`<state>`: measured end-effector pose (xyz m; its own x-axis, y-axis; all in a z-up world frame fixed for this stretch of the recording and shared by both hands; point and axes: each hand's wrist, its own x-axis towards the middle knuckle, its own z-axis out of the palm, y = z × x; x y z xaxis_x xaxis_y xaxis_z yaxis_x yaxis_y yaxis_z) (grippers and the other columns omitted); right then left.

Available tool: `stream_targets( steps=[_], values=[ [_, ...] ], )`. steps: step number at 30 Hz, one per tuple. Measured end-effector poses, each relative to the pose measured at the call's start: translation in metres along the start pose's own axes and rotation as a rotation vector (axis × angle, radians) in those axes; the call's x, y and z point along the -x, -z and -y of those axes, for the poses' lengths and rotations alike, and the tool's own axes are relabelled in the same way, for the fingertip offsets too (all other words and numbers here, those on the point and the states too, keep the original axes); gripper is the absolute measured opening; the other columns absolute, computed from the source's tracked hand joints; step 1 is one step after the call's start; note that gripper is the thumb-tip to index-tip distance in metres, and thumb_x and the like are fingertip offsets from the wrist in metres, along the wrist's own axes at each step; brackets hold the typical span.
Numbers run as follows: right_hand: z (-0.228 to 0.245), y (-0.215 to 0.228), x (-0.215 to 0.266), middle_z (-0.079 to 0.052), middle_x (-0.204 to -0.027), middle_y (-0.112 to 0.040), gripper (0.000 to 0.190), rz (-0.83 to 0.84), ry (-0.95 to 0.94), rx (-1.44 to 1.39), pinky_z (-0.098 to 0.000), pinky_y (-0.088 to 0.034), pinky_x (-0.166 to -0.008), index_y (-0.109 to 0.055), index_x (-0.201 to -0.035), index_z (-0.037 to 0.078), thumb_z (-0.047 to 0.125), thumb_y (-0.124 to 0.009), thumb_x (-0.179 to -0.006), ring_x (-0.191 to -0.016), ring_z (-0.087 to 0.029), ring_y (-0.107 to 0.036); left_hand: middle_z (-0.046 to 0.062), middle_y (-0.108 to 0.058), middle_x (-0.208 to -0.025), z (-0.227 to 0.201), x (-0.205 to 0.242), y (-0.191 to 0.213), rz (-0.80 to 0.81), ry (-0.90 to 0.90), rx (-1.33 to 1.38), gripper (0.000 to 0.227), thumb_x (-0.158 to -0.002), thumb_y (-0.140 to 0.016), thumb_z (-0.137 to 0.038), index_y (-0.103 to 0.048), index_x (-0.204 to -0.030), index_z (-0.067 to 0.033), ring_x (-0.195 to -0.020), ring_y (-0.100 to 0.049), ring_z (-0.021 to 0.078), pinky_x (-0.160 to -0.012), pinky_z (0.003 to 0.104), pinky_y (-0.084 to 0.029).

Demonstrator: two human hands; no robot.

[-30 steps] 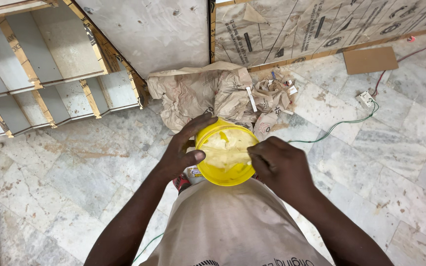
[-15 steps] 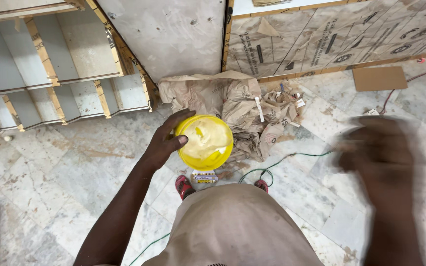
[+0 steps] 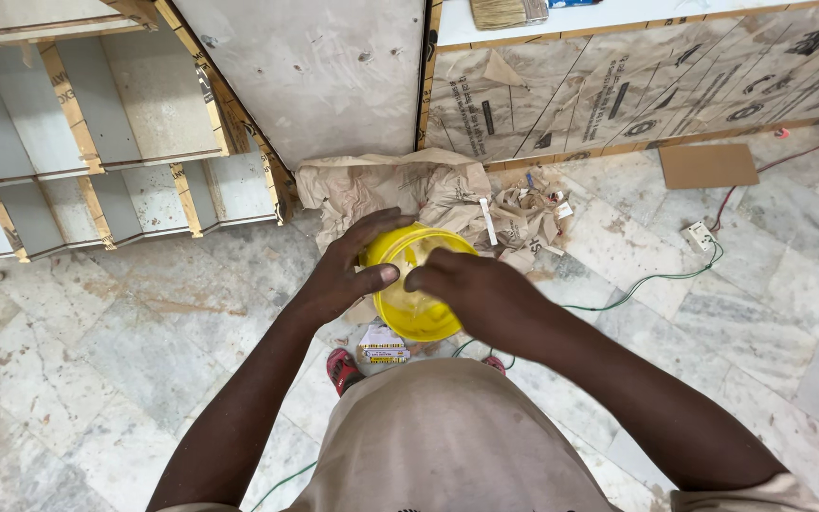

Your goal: The person picks up a yellow container and a stick, then mixes a white compound inside the container. The person continues to stir the mixture for the remainder of the clip.

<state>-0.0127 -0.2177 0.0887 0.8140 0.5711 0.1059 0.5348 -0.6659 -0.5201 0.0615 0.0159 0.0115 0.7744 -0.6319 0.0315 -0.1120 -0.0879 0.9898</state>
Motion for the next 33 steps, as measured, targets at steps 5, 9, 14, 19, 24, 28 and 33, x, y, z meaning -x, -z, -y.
stream_targets(
  steps=[5, 9, 14, 19, 24, 28, 33],
  values=[
    [-0.056, 0.039, 0.035, -0.009, -0.095, -0.066, 0.015, -0.358, -0.079, -0.276, -0.0376, -0.056, -0.080, -0.066, -0.085, 0.005, -0.009, -0.063, -0.078, -0.094, -0.025, -0.067, 0.019, -0.044, -0.162, 0.001, -0.003, 0.016, -0.151, -0.068, -0.204, 0.075, -0.080, -0.075, -0.041, -0.058, -0.148, -0.0150, -0.153, -0.038, 0.0343, -0.124, 0.047, -0.031],
    [-0.106, 0.047, 0.038, -0.010, -0.094, -0.065, 0.016, -0.440, -0.345, -0.317, -0.0374, -0.054, -0.082, -0.068, -0.087, 0.004, -0.004, -0.053, -0.088, -0.090, -0.027, -0.066, 0.018, -0.045, -0.162, -0.001, -0.015, 0.028, -0.203, -0.126, -0.138, 0.070, -0.083, -0.075, -0.038, -0.057, -0.148, -0.0154, -0.154, -0.039, 0.0338, -0.125, 0.046, -0.031],
    [-0.109, 0.049, 0.020, -0.013, -0.109, -0.070, 0.013, -0.475, -0.315, 0.424, -0.0425, -0.054, -0.082, -0.073, -0.103, 0.004, 0.011, -0.068, -0.094, -0.097, -0.034, -0.067, 0.018, -0.046, -0.162, -0.014, -0.026, 0.029, -0.206, -0.178, -0.086, 0.070, -0.083, -0.074, -0.038, -0.058, -0.147, -0.0140, -0.154, -0.040, 0.0332, -0.126, 0.046, -0.031],
    [-0.057, 0.048, 0.022, -0.010, -0.116, -0.073, 0.018, -0.383, -0.024, 0.348, -0.0399, -0.057, -0.086, -0.071, -0.110, 0.007, 0.011, -0.068, -0.092, -0.108, -0.030, -0.068, 0.021, -0.045, -0.159, -0.019, -0.036, 0.020, -0.204, -0.149, -0.161, 0.070, -0.083, -0.074, -0.041, -0.058, -0.145, -0.0127, -0.151, -0.041, 0.0338, -0.122, 0.046, -0.031],
    [-0.043, 0.014, -0.011, -0.011, -0.106, -0.072, 0.029, -0.018, 0.146, 0.322, -0.0430, -0.056, -0.083, -0.073, -0.110, 0.006, 0.013, -0.068, -0.082, -0.103, -0.031, -0.068, 0.023, -0.052, -0.153, -0.028, -0.057, -0.008, -0.183, -0.164, -0.317, 0.068, -0.083, -0.079, -0.044, -0.062, -0.141, -0.0132, -0.148, -0.045, 0.0365, -0.122, 0.046, -0.034],
    [-0.069, 0.004, -0.010, -0.008, -0.103, -0.072, 0.013, 0.256, 0.118, 0.524, -0.0414, -0.056, -0.085, -0.074, -0.097, 0.011, 0.014, -0.067, -0.086, -0.106, -0.028, -0.068, 0.024, -0.052, -0.151, -0.041, -0.065, -0.035, -0.174, -0.105, -0.336, 0.069, -0.078, -0.081, -0.045, -0.064, -0.138, -0.0137, -0.143, -0.047, 0.0372, -0.117, 0.045, -0.035],
    [-0.094, 0.004, 0.027, -0.005, -0.095, -0.073, 0.027, -0.044, 0.083, 0.345, -0.0410, -0.057, -0.074, -0.077, -0.101, 0.014, 0.011, -0.071, -0.075, -0.094, -0.026, -0.070, 0.022, -0.056, -0.147, -0.049, -0.075, -0.064, -0.208, -0.054, -0.270, 0.064, -0.080, -0.080, -0.044, -0.068, -0.135, -0.0132, -0.139, -0.054, 0.0328, -0.115, 0.041, -0.040]
  ],
)
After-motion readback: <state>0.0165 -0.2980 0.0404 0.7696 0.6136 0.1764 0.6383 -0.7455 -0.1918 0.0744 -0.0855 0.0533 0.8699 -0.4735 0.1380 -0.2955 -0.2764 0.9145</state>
